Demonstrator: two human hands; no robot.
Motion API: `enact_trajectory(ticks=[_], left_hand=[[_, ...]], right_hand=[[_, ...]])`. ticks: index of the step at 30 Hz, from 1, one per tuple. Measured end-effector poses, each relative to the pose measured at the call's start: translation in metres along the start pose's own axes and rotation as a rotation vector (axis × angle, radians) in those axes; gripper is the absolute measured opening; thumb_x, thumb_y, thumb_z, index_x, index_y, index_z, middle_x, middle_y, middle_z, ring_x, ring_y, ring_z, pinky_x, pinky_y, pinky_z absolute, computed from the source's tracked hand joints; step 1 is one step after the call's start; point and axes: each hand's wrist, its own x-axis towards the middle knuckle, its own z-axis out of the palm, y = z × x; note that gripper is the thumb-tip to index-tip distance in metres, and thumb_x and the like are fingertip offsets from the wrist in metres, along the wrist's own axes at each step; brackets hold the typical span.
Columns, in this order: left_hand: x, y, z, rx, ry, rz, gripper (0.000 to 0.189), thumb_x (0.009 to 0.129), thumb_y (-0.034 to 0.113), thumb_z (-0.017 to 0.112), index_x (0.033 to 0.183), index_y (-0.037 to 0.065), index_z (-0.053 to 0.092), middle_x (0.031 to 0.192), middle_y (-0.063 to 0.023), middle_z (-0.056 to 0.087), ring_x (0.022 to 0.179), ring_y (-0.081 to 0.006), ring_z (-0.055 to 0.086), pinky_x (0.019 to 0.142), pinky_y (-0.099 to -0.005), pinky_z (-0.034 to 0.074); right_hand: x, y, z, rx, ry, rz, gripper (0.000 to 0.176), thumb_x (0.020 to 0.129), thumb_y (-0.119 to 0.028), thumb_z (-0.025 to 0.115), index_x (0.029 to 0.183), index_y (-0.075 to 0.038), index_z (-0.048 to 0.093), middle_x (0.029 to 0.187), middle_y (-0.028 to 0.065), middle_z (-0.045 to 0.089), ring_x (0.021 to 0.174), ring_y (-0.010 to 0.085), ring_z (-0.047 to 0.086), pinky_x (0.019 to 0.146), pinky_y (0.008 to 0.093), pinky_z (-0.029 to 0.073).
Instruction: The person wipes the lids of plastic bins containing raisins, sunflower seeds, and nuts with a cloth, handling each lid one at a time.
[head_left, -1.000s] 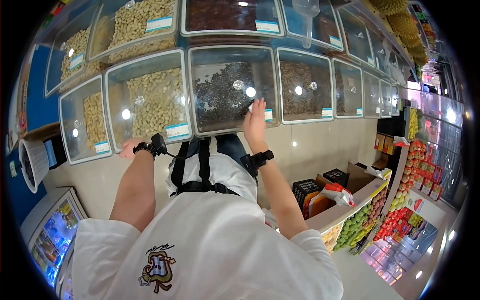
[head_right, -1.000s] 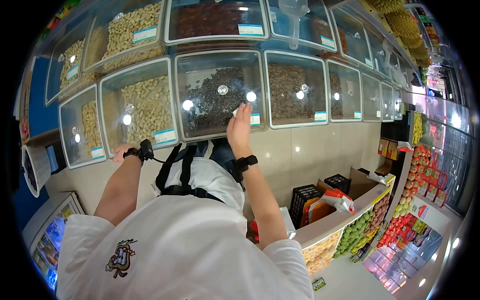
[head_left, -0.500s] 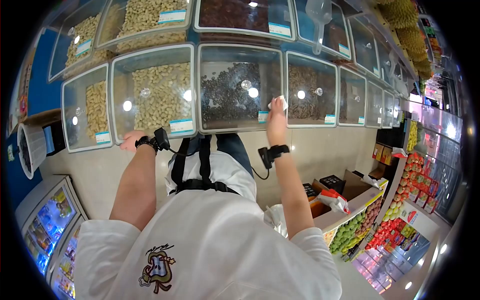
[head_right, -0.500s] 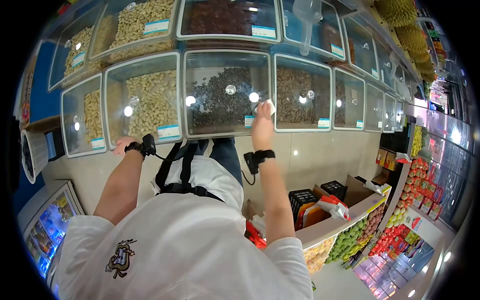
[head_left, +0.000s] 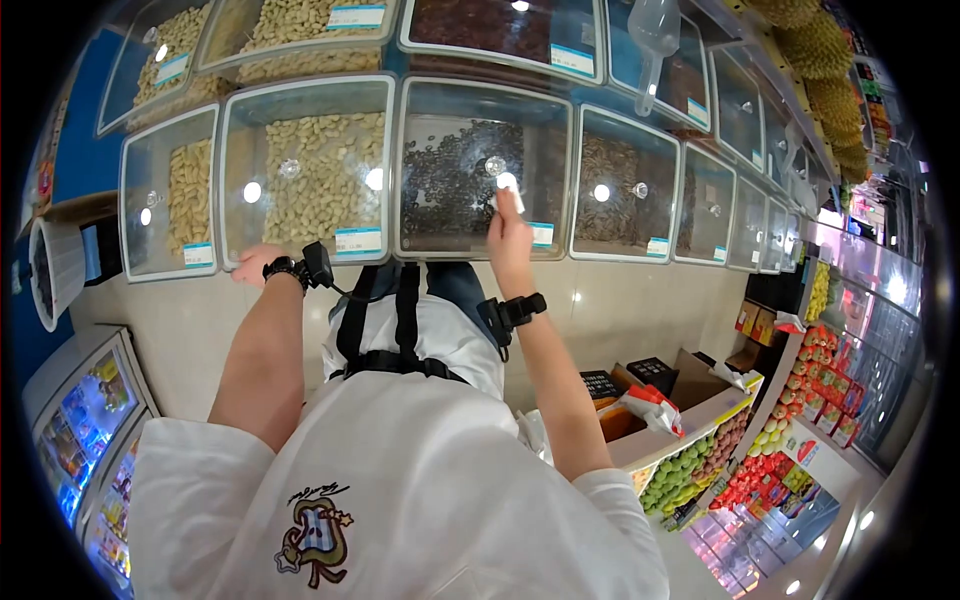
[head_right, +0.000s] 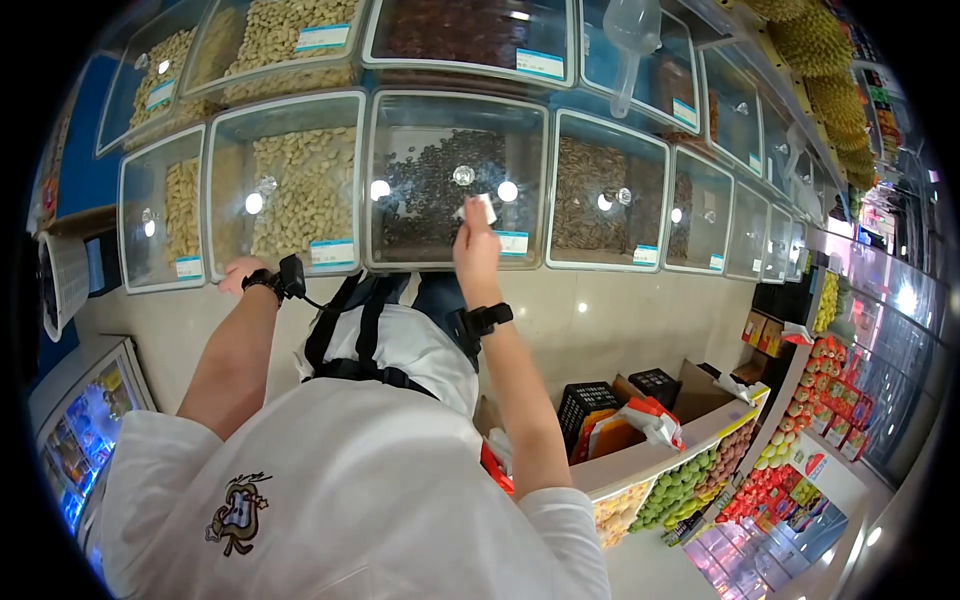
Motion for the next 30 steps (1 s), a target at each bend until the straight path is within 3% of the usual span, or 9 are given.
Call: enact_trajectory(ticks=[2, 6, 15, 21, 29, 30], left_hand=[[-0.002, 0.004, -0.004, 0.002, -0.007, -0.006, 0.035, 0.091, 0.028, 0.035, 0.105, -0.003, 0.034, 0.089, -0.0290, 0.059, 0.078, -0.0430, 0.060, 0.062, -0.0512, 0.049], [-0.007, 0.005, -0.008, -0.015, -0.016, 0.011, 0.035, 0.091, 0.028, 0.034, 0.105, -0.004, 0.033, 0.086, -0.0289, 0.059, 0.078, -0.0438, 0.060, 0.062, -0.0517, 0.049], [-0.003, 0.001, -0.005, -0.020, -0.005, 0.026, 0.034, 0.091, 0.026, 0.034, 0.105, -0.005, 0.032, 0.085, -0.0295, 0.059, 0.077, -0.0445, 0.060, 0.061, -0.0518, 0.049], [-0.014, 0.009, -0.014, -0.037, -0.052, 0.011, 0.034, 0.091, 0.026, 0.034, 0.108, -0.004, 0.030, 0.086, -0.0291, 0.059, 0.077, -0.0441, 0.060, 0.061, -0.0515, 0.049], [-0.008, 0.007, -0.012, -0.059, -0.068, -0.015, 0.034, 0.091, 0.026, 0.037, 0.109, -0.003, 0.031, 0.089, -0.0262, 0.061, 0.077, -0.0417, 0.061, 0.061, -0.0495, 0.049], [-0.004, 0.006, -0.009, 0.203, -0.087, 0.121, 0.032, 0.087, 0.025, 0.044, 0.107, 0.000, 0.038, 0.091, -0.0213, 0.062, 0.078, -0.0375, 0.062, 0.061, -0.0466, 0.050]], right_hand=[[-0.005, -0.004, 0.010, 0.025, 0.008, -0.140, 0.035, 0.085, 0.000, 0.049, 0.119, -0.002, 0.053, 0.122, 0.0224, 0.051, 0.107, 0.0349, 0.054, 0.083, 0.0356, 0.047], [-0.012, -0.012, 0.008, 0.040, -0.120, -0.269, 0.034, 0.088, -0.001, 0.046, 0.121, -0.004, 0.052, 0.123, 0.0230, 0.050, 0.109, 0.0372, 0.051, 0.086, 0.0393, 0.047], [-0.040, -0.035, -0.003, 0.099, -0.344, -0.073, 0.036, 0.089, -0.008, 0.046, 0.125, -0.004, 0.046, 0.120, 0.0206, 0.053, 0.107, 0.0353, 0.054, 0.085, 0.0412, 0.048], [-0.038, -0.027, -0.002, 0.079, -0.300, -0.230, 0.022, 0.086, -0.004, 0.053, 0.107, -0.001, 0.059, 0.117, 0.0159, 0.057, 0.113, 0.0323, 0.052, 0.091, 0.0376, 0.045], [-0.030, -0.011, -0.005, 0.102, -0.272, -0.408, 0.023, 0.078, -0.001, 0.060, 0.101, -0.003, 0.061, 0.116, 0.0131, 0.058, 0.108, 0.0302, 0.054, 0.091, 0.0367, 0.045], [-0.029, -0.012, -0.006, 0.110, -0.274, -0.407, 0.023, 0.078, -0.001, 0.060, 0.100, -0.003, 0.060, 0.115, 0.0130, 0.058, 0.108, 0.0306, 0.054, 0.091, 0.0373, 0.045]])
